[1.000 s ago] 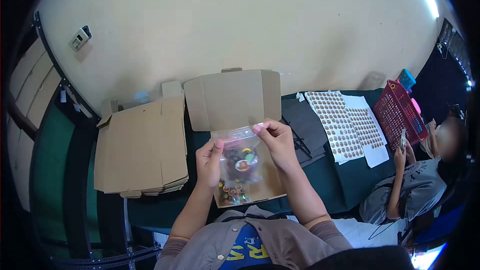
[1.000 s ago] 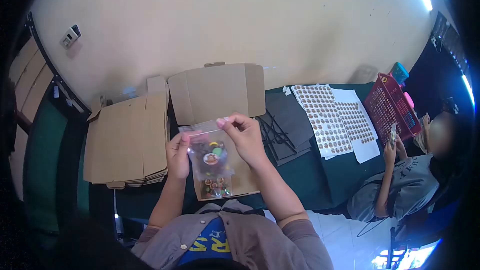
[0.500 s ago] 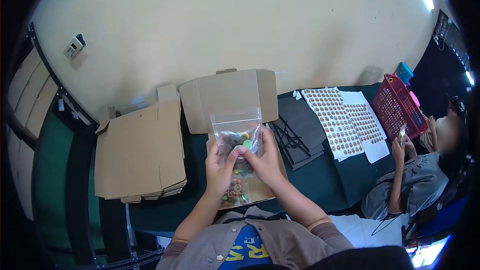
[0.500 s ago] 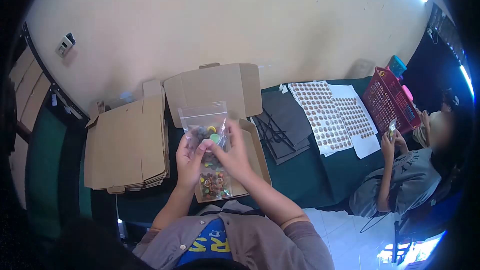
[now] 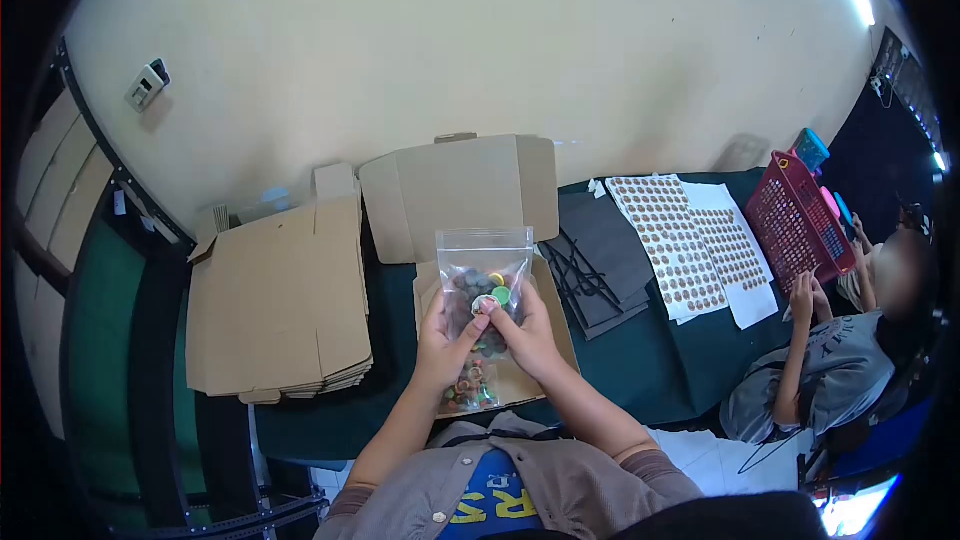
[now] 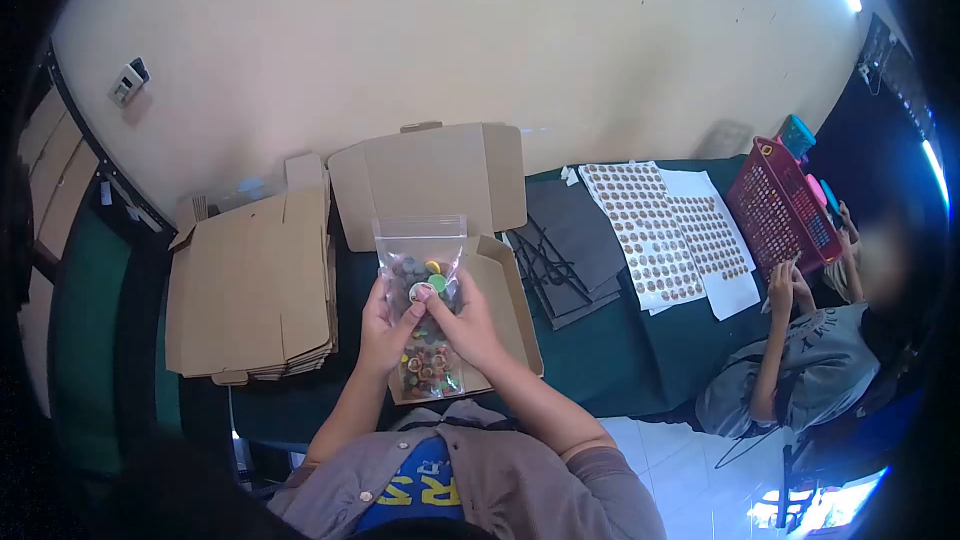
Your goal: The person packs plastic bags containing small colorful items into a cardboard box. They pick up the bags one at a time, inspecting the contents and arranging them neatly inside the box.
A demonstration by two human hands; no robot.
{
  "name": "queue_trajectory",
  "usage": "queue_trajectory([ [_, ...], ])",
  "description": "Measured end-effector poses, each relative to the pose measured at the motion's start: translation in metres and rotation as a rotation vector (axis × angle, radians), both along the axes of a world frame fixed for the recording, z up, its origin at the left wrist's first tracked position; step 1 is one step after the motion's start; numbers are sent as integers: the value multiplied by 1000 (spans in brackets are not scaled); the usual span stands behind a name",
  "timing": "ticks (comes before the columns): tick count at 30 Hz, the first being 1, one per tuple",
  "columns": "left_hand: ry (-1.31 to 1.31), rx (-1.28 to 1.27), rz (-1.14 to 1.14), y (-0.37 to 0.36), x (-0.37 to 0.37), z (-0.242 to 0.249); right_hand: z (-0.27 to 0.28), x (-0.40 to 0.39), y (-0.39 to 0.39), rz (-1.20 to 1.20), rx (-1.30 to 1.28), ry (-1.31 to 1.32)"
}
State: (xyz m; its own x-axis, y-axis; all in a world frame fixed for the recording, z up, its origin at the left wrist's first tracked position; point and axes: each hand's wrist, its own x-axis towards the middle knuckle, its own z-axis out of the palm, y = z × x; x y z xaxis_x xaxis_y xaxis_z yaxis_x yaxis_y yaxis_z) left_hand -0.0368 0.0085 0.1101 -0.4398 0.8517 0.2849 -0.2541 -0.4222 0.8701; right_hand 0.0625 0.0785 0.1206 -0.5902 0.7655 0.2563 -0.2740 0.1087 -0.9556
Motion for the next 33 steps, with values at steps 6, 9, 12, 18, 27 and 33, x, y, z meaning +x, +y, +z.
queue_trajectory([
  [6,122,-97,-139,-10,-2,-2,-6,3,17,-20,-249,16],
  [9,204,-157,-166,-10,-2,-12,-11,3,26,-131,-344,60],
  [12,107,-106,-96,-4,-4,-24,-16,10,33,-8,-185,-54],
  [18,89,-165,144,-3,-13,-35,-25,14,26,184,-40,-155],
  [27,144,-242,-38,-8,-16,-49,-41,46,46,396,-251,-269],
  [33,81,-447,-31,-1,-11,-70,-96,54,40,384,-522,-183],
])
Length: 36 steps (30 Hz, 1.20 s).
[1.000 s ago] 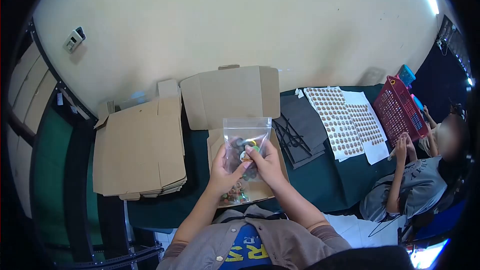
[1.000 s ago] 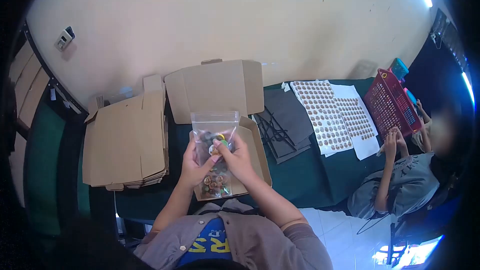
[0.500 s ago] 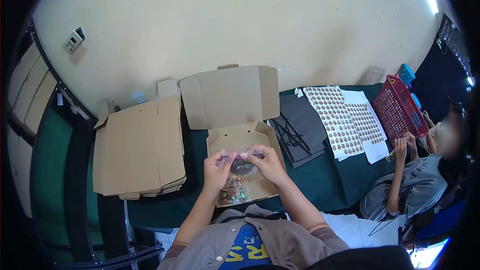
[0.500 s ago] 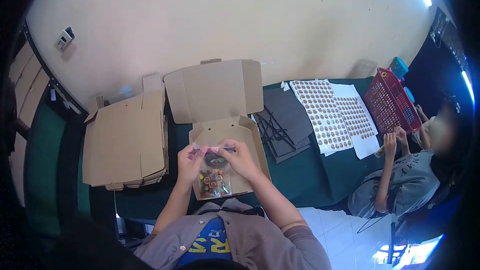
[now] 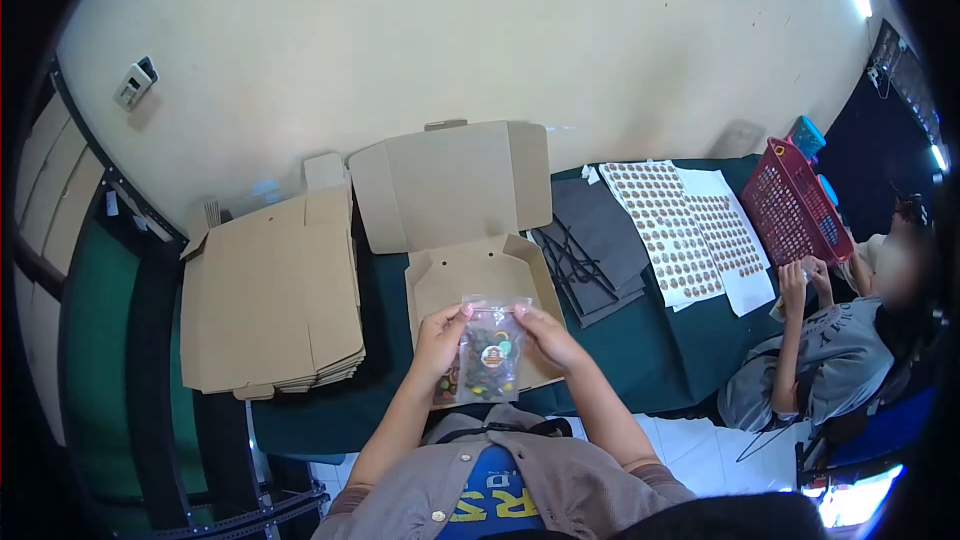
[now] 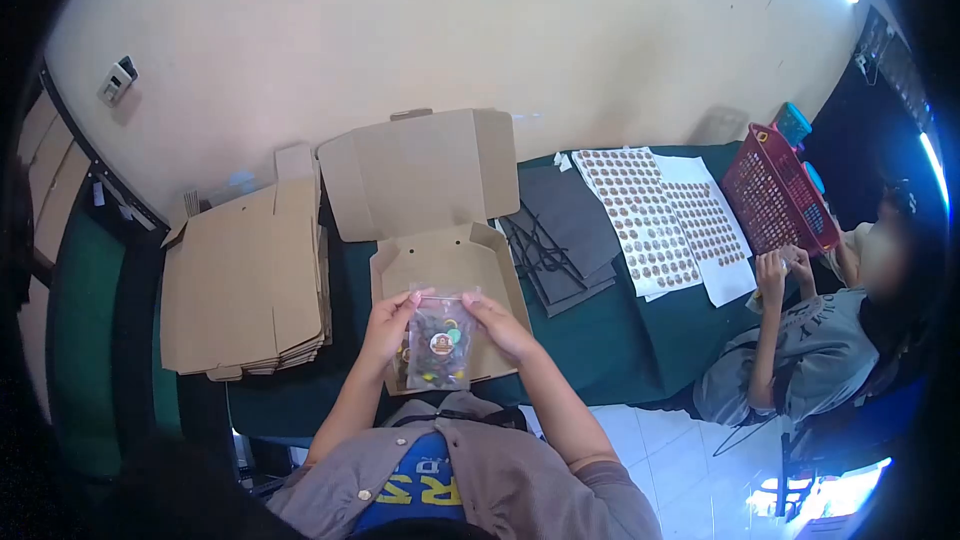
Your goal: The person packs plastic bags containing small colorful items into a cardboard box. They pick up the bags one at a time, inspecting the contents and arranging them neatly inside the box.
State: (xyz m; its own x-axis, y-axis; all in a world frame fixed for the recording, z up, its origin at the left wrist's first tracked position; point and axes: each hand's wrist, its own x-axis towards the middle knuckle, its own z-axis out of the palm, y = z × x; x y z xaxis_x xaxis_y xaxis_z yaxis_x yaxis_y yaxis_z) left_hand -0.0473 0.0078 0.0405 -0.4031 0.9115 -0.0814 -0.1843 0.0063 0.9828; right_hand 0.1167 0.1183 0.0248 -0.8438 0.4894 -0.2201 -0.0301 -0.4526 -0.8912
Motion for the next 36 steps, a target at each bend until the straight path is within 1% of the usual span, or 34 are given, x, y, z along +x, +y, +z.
queue_trajectory([
  [1,116,72,69,5,0,-12,-2,5,-8,-2,-23,-40],
  [2,114,73,66,6,-4,-22,-10,6,-15,-5,-23,-41],
  [4,-120,-94,61,4,-10,-37,-35,8,-28,44,60,-31],
  [5,-123,-101,57,6,-8,-45,-52,8,-29,-11,-21,-43],
  [6,-140,-28,154,9,-3,-51,-53,10,-29,-14,-28,-46],
  [7,-155,46,252,10,-1,-59,-52,12,-27,-90,7,-131],
  [8,-154,42,252,9,-2,-69,-52,15,-25,-167,45,-215],
  [9,-26,-15,303,8,-3,-83,-88,18,-15,-298,170,-203],
  [10,102,-70,351,6,-6,-99,-84,22,-12,-302,169,-203],
  [11,102,-69,348,3,-13,-114,-81,27,-7,-314,389,-488],
  [12,134,-219,125,-3,-24,-133,-77,30,-3,-320,609,-773],
  [13,166,-369,-99,-10,-28,-140,-92,29,-3,-447,714,-830],
  [14,169,-368,-97,-16,-27,-148,-105,33,0,-447,714,-826],
  [16,388,-549,-196,-29,-26,-155,-114,35,4,-372,647,-927],
  [17,260,-561,-244,-33,-25,-159,-119,33,3,-372,644,-924],
  [18,262,-564,-244,-37,-24,-175,-124,32,3,-361,661,-960],
  [19,348,-482,-188,-40,-24,-198,-128,31,3,-348,677,-997],
  [20,431,-400,-131,-43,-24,-211,-132,31,2,-345,672,-998],
  [21,249,-448,-72,-42,-17,-198,-136,30,1,-249,606,-971],
  [22,248,-452,-68,-43,-16,-189,-145,29,3,-155,541,-940],
  [23,182,-497,-124,-43,-17,-180,-162,27,5,-48,631,-915],
  [24,115,-539,-180,-42,-17,-175,-161,24,3,-46,632,-912],
  [25,206,-549,-205,-41,-18,-170,-159,20,0,32,652,-937],
  [26,207,-550,-206,-41,-18,-168,-158,17,-3,110,670,-961],
  [28,233,-639,-272,-41,-21,-177,-163,12,-5,151,693,-954],
  [29,233,-642,-274,-43,-22,-188,-165,12,-6,163,715,-951],
  [30,334,-633,-271,-44,-25,-211,-162,11,-8,175,738,-948],
  [31,433,-626,-270,-45,-25,-212,-156,9,-9,178,732,-949],
  [32,431,-629,-271,-46,-25,-213,-150,8,-8,232,700,-1011],
  [33,525,-663,-348,-46,-23,-192,-143,8,-10,285,667,-1073],
  [34,620,-695,-424,-45,-20,-175,-136,9,-14,285,667,-1074],
  [36,650,-710,-413,-44,-14,-162,-126,8,-22,64,812,-1077],
])
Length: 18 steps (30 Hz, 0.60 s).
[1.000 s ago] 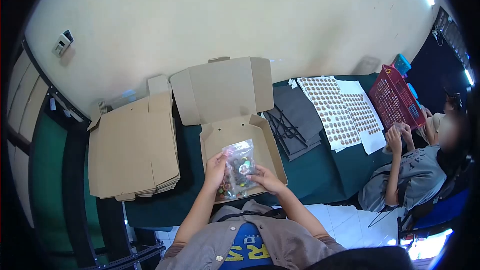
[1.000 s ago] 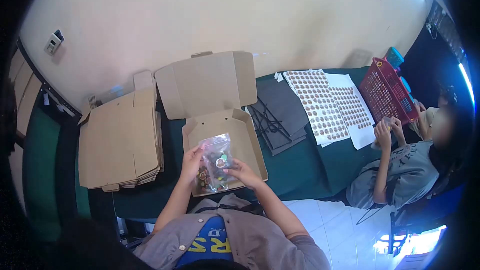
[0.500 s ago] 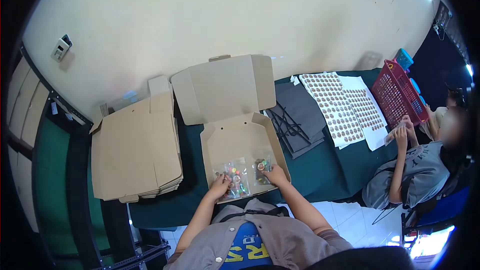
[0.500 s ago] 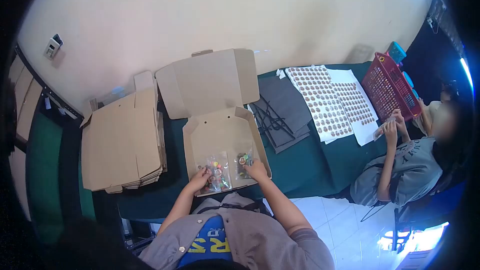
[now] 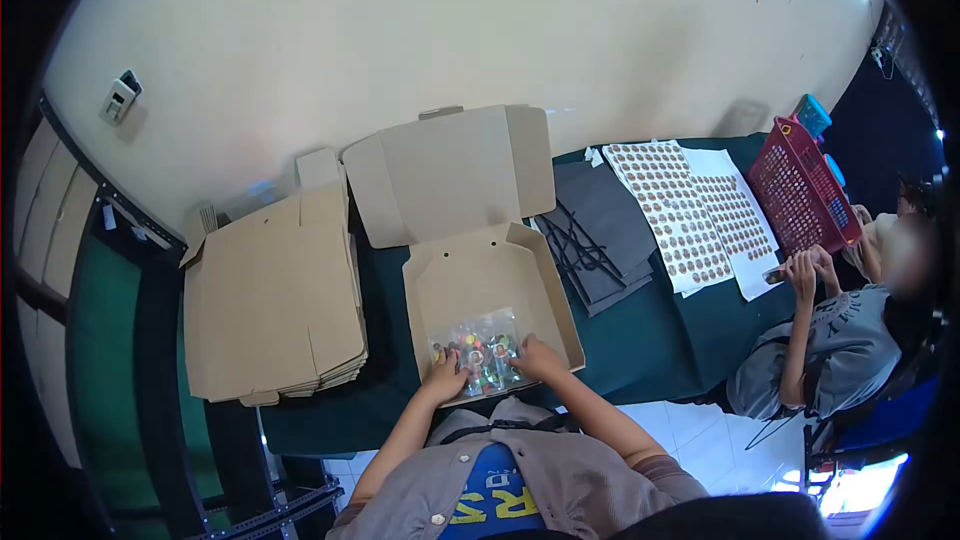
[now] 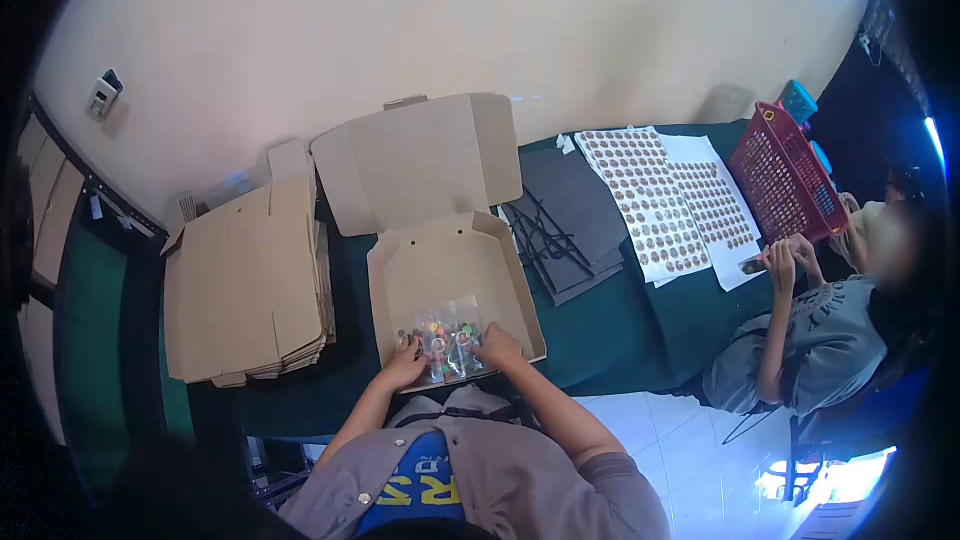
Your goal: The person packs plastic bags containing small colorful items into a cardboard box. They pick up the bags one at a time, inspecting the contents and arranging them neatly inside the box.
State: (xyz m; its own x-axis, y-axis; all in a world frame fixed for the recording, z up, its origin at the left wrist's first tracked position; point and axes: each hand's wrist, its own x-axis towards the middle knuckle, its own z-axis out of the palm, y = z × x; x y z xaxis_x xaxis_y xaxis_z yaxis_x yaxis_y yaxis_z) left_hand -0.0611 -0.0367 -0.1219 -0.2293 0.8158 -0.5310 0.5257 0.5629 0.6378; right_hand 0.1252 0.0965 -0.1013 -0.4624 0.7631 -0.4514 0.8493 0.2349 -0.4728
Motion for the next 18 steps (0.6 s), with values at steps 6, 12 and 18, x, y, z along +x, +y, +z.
queue_trajectory([
  [6,10,-18,6,0,5,16,14,-8,-6,-122,170,165],
  [12,-1,-12,23,1,5,16,2,-16,-11,-100,-20,92],
  [18,-17,-19,30,1,5,14,-27,-12,-5,-5,-156,327],
])
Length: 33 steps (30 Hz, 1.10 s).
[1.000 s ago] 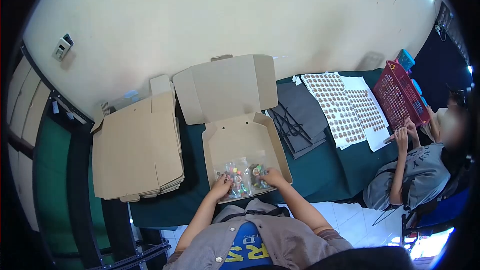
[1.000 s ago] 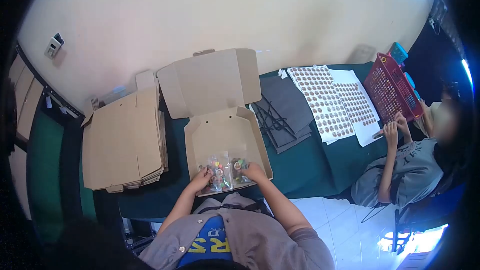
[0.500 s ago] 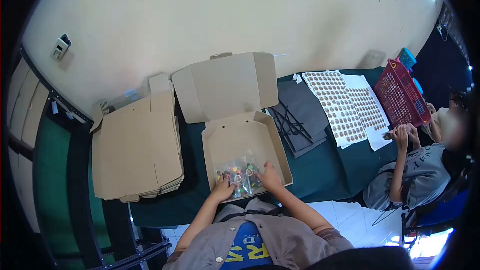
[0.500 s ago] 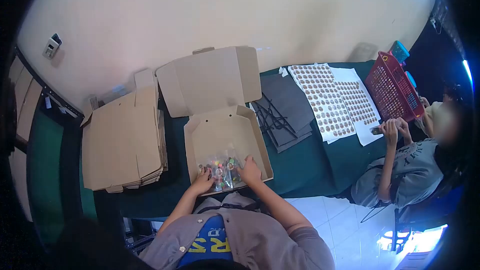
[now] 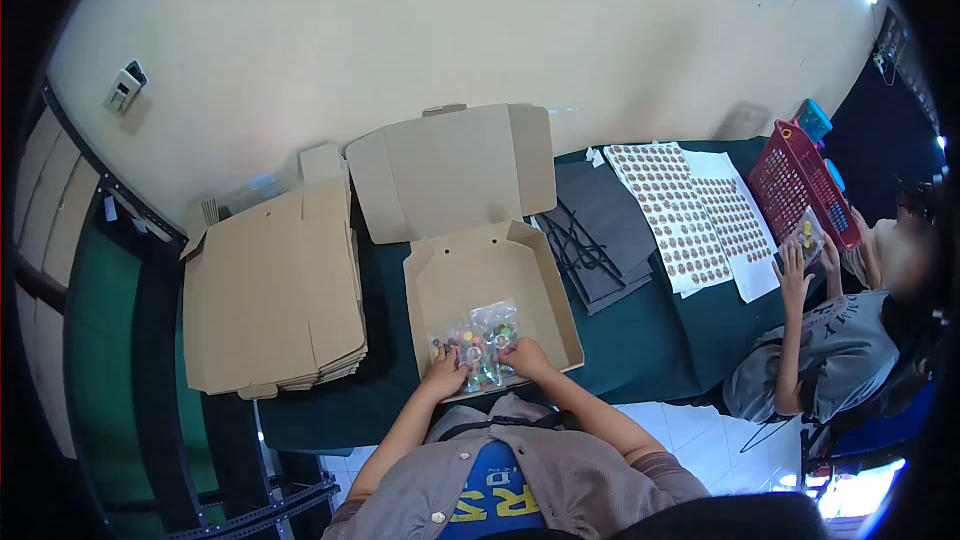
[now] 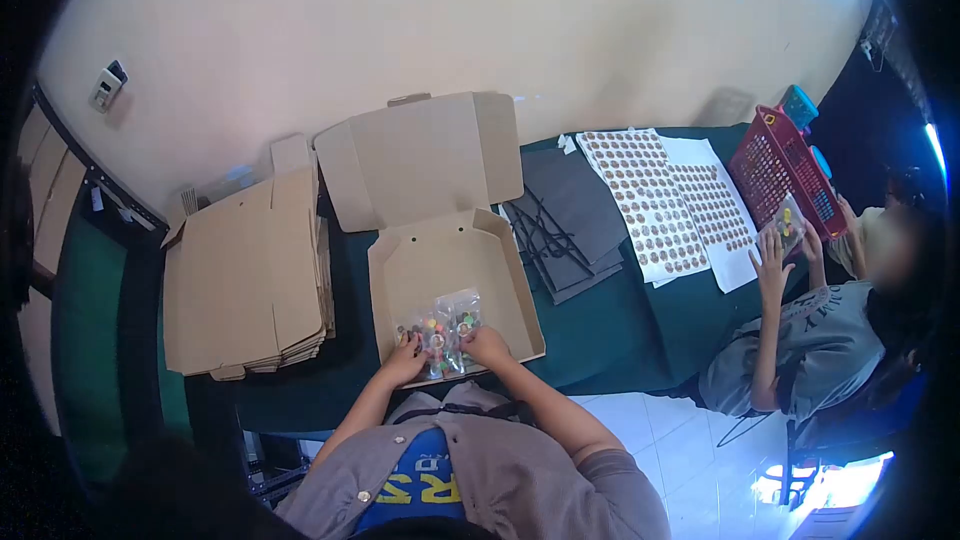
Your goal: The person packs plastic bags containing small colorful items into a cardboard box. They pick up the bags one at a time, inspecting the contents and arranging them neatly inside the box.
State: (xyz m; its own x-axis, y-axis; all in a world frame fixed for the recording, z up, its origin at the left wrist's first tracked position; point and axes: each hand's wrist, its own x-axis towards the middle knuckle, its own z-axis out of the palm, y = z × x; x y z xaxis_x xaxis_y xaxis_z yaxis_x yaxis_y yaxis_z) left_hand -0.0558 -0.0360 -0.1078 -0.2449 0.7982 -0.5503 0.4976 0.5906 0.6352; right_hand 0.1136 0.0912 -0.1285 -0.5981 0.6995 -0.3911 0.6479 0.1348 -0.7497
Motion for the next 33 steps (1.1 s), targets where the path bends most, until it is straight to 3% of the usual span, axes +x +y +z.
queue_trajectory([
  [2,-15,7,14,0,2,5,-25,-4,5,-20,-90,40],
  [4,-35,7,12,0,4,12,-16,-8,2,-43,-183,80],
  [9,-41,9,-5,-1,3,9,-7,-24,-12,-123,124,73],
  [15,-67,28,50,-2,3,7,-14,-26,-7,-138,-26,253],
  [19,-25,48,62,-2,5,-1,2,-21,-6,-178,41,221],
  [22,-17,54,63,-3,5,-5,6,-12,-1,-245,151,272],
  [24,-32,61,69,-3,4,-4,2,-6,3,-213,596,249],
  [30,-19,56,70,-3,6,4,21,-5,-2,-13,211,170],
  [33,-12,73,79,-3,4,-3,26,-7,-4,48,296,164],
])
